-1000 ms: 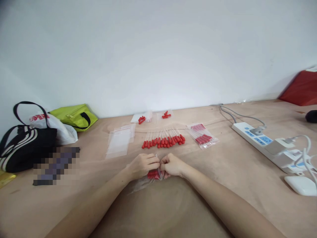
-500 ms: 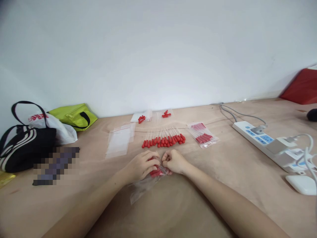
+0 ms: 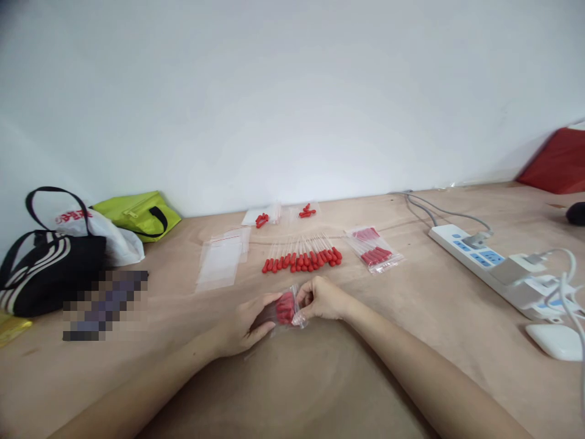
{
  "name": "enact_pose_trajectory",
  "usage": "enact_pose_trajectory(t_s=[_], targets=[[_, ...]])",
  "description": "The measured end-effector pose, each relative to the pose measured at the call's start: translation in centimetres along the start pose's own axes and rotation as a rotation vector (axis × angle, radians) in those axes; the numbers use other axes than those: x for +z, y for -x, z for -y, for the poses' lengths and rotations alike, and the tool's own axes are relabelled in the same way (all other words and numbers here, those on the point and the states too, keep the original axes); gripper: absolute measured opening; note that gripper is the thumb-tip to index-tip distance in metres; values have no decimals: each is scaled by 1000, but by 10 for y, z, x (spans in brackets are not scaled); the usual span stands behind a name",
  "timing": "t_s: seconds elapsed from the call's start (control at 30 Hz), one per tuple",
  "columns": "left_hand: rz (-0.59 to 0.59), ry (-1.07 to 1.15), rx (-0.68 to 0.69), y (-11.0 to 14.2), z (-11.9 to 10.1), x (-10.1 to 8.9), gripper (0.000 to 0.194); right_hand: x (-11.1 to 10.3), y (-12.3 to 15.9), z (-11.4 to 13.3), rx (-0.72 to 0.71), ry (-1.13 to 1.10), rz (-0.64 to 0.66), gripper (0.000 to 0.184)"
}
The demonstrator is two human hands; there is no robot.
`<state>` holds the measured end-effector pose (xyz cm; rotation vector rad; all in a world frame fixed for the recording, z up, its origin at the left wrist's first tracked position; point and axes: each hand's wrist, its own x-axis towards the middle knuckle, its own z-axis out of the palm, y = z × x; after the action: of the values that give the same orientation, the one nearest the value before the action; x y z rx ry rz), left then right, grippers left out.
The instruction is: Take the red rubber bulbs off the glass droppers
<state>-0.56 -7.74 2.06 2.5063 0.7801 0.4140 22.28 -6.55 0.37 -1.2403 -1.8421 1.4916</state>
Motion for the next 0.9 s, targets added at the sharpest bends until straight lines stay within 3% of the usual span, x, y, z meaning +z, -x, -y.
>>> enact_pose_trajectory(t_s=[0.17, 0.27, 0.37, 0.47, 0.77, 0.9], targets=[[-82, -1, 37, -4, 9, 2, 43, 0, 3, 5, -31, -55, -12, 48], [-120, -6, 18, -3, 9, 3, 42, 1, 4, 7, -41, -2, -112, 56], [-126, 3, 17, -3, 9, 4, 39, 4, 3, 6, -111, 90, -208, 38], [-128, 7, 29, -3, 12, 6, 35, 10, 2, 4, -178, 83, -225, 24], [-136, 57, 15, -4, 10, 6, 25, 19, 5, 10, -187, 257, -237, 27], [-125, 74, 7, -3, 10, 4, 25, 18, 1, 3, -207, 70, -215, 30]])
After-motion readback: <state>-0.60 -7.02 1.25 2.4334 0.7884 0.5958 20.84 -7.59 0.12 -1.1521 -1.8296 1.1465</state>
